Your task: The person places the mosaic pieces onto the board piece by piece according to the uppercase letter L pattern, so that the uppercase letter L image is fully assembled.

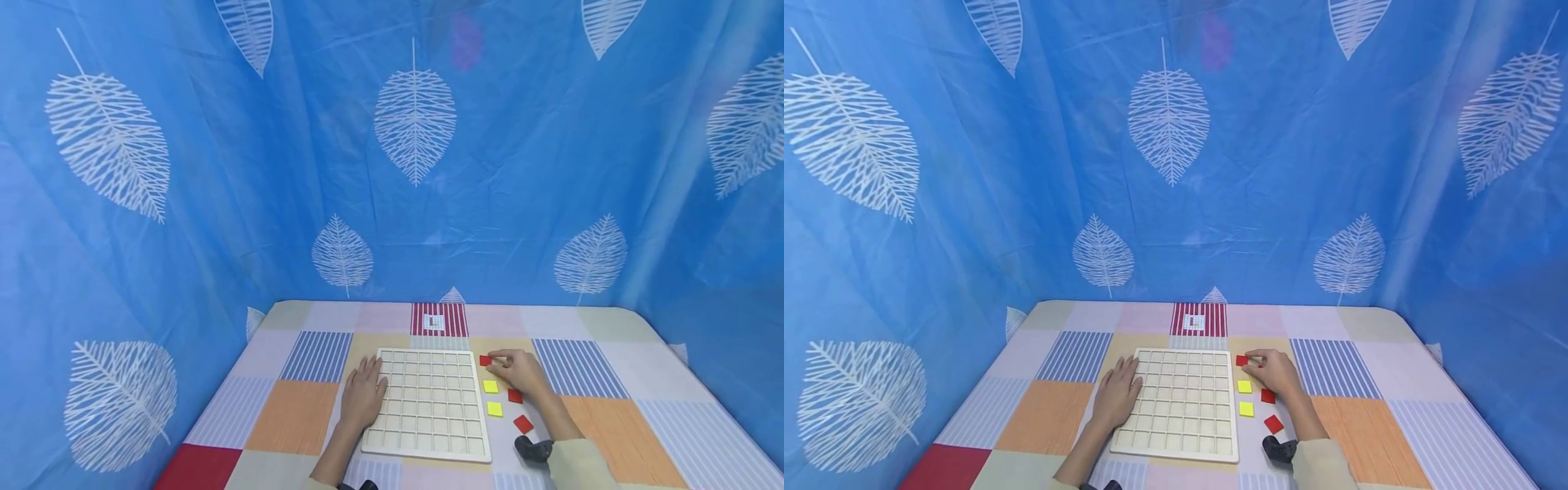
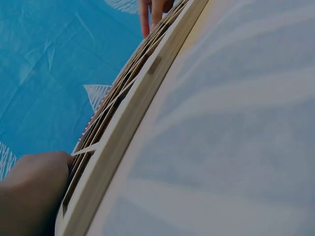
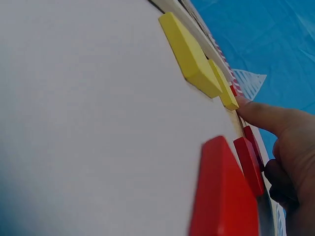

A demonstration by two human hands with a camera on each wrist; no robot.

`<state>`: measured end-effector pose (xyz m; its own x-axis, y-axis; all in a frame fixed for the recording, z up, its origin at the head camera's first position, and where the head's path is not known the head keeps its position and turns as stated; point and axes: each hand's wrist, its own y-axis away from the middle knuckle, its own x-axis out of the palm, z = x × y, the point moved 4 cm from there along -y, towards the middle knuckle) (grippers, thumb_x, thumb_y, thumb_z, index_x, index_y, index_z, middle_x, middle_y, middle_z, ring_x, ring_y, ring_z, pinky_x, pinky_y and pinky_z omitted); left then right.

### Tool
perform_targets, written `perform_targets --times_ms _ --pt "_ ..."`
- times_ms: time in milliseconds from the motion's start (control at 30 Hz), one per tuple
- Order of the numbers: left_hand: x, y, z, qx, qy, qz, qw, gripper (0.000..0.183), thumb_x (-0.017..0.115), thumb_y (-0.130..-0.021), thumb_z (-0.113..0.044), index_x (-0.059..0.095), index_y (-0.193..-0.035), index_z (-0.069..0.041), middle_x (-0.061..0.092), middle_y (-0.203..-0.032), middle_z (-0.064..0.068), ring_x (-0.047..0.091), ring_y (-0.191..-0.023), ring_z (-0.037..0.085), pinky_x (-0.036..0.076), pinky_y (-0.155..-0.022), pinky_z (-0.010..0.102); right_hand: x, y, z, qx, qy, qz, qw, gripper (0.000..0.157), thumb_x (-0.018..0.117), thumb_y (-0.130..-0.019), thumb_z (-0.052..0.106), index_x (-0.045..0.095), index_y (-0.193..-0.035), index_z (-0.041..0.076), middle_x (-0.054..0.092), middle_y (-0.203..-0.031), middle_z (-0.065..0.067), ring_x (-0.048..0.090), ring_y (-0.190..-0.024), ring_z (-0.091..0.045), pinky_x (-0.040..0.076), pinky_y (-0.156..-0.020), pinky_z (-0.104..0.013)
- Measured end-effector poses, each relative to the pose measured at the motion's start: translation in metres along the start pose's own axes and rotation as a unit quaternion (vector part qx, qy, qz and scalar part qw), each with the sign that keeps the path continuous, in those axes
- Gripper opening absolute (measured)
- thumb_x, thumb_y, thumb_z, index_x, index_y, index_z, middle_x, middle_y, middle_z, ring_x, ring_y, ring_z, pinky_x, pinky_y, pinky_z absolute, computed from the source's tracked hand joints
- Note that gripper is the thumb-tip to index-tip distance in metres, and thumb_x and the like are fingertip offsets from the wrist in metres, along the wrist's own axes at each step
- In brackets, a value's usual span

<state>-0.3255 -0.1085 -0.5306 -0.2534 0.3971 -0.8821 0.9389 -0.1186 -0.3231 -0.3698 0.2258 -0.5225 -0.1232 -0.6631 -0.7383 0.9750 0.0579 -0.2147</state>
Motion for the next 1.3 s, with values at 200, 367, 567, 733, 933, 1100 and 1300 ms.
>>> perform_targets --times_ms 200,367,567,733,933,1100,1300 --pt "0.000 0.001 -0.001 -0.004 0.002 -0.004 1.0000 0.048 0.041 -0.096 -0.030 0.044 -0.136 -0.003 0.042 -0.140 0.013 0.030 -0.133 0.032 0.022 -0.109 0.048 0.001 0.002 0.001 0.016 -0.010 -0.009 1.000 0.033 0.074 -0.079 0.026 0.069 -0.106 0.007 0.048 -0.059 -0.002 0.035 -0.045 -0.013 0.030 -0.037 -0.020" --pt "0.000 -0.001 -0.001 -0.006 -0.002 -0.006 1.0000 0.048 0.042 -0.095 -0.029 0.045 -0.135 -0.003 0.043 -0.139 0.014 0.033 -0.131 0.031 0.023 -0.108 0.049 0.002 0.001 0.015 0.007 -0.024 -0.032 0.999 0.035 0.075 -0.077 0.030 0.069 -0.106 0.010 0.031 -0.048 0.002 0.028 -0.039 -0.012 0.023 -0.035 -0.021" --pt "-0.002 -0.001 0.000 -0.006 0.015 -0.005 0.9999 0.047 0.044 -0.095 -0.028 0.046 -0.134 -0.003 0.045 -0.138 0.015 0.036 -0.130 0.031 0.024 -0.107 0.050 0.013 -0.003 0.059 -0.070 -0.052 -0.049 0.995 0.032 0.075 -0.077 0.030 0.070 -0.105 0.014 0.028 -0.046 0.006 0.020 -0.041 -0.008 0.019 -0.035 -0.021" --pt "-0.001 -0.001 0.002 -0.016 0.025 0.006 0.9995 0.048 0.044 -0.095 -0.029 0.045 -0.135 -0.004 0.043 -0.139 0.013 0.035 -0.131 0.030 0.021 -0.109 0.049 0.035 -0.007 0.093 -0.113 -0.076 -0.044 0.990 0.030 0.075 -0.077 0.028 0.071 -0.102 0.013 0.027 -0.045 0.009 0.018 -0.042 -0.004 0.017 -0.038 -0.019" --pt "0.001 0.000 0.003 -0.016 0.030 0.012 0.9994 0.049 0.045 -0.094 -0.030 0.044 -0.136 -0.004 0.042 -0.140 0.013 0.034 -0.131 0.030 0.020 -0.109 0.049 0.063 -0.009 0.108 -0.120 -0.080 -0.012 0.989 0.028 0.075 -0.076 0.029 0.071 -0.100 0.015 0.025 -0.045 0.010 0.018 -0.042 -0.004 0.018 -0.037 -0.019" --pt "0.001 0.000 0.004 -0.011 0.039 0.010 0.9991 0.049 0.045 -0.094 -0.030 0.044 -0.136 -0.004 0.042 -0.140 0.012 0.033 -0.131 0.029 0.020 -0.109 0.048 0.080 -0.009 0.110 -0.109 -0.075 0.016 0.991 0.029 0.075 -0.076 0.033 0.072 -0.098 0.015 0.027 -0.044 0.011 0.019 -0.041 -0.003 0.018 -0.036 -0.018" --pt "0.002 0.000 0.006 -0.001 0.042 -0.002 0.9991 0.049 0.045 -0.094 -0.030 0.045 -0.135 -0.005 0.043 -0.139 0.012 0.035 -0.131 0.029 0.022 -0.108 0.048 0.088 -0.008 0.114 -0.127 -0.047 0.017 0.991 0.027 0.074 -0.077 0.032 0.071 -0.097 0.015 0.029 -0.043 0.013 0.021 -0.039 -0.002 0.019 -0.035 -0.018"
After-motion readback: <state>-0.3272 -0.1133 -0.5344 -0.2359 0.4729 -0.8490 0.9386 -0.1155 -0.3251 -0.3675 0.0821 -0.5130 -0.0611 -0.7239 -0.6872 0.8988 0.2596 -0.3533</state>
